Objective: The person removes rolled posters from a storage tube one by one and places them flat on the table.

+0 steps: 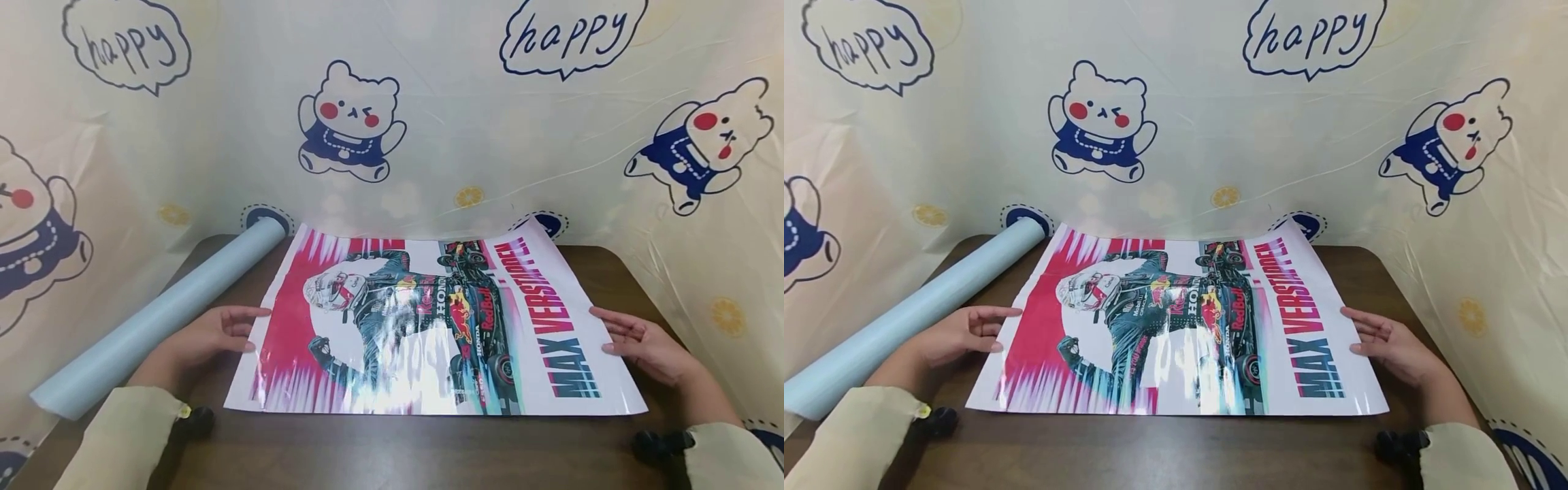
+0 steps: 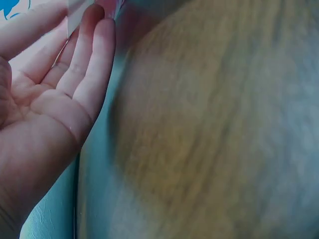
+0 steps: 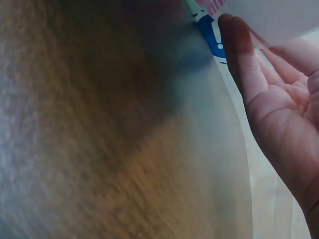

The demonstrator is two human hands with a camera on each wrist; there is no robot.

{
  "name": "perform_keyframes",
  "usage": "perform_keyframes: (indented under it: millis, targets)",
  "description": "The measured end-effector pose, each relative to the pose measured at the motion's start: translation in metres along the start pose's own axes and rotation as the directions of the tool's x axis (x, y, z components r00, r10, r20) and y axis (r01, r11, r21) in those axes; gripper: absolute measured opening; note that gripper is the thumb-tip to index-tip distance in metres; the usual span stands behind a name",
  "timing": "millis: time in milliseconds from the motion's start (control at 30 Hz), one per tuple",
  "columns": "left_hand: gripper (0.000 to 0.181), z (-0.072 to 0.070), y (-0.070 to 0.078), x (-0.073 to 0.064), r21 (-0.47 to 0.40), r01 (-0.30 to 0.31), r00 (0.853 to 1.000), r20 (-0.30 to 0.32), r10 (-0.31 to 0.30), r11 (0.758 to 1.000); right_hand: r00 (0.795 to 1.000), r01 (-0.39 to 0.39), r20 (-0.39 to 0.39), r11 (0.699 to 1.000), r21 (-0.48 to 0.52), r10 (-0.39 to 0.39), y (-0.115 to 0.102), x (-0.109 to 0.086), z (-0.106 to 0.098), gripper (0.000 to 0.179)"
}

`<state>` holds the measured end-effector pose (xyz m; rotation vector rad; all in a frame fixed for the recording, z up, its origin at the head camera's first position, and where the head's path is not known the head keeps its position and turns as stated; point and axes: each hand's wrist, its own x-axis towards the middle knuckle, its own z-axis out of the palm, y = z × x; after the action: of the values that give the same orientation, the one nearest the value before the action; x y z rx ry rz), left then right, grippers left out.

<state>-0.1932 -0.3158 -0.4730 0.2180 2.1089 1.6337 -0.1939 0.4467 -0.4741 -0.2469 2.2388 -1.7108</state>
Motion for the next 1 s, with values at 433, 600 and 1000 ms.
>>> perform_keyframes:
  millis: [433,600,1000]
  targets:
    - [0.057,0.008,-0.008,0.005,-0.005,-0.097,0.993,-0.063,0.096,0.995,0.998,0.04,-0.045,0.991,0.125,-0.035,0.016,-0.002,-0.004,0.039]
    - [0.055,0.012,-0.012,0.004,0.003,-0.107,0.987,-0.116,0.107,0.994,0.996,0.043,-0.081,0.995,0.093,-0.036,0.018,0.0,0.0,0.035]
    - [0.064,0.018,-0.027,0.001,0.177,-0.021,0.962,-0.264,0.068,0.984,0.998,0.034,-0.058,0.998,-0.059,-0.038,0.018,-0.004,0.005,0.039]
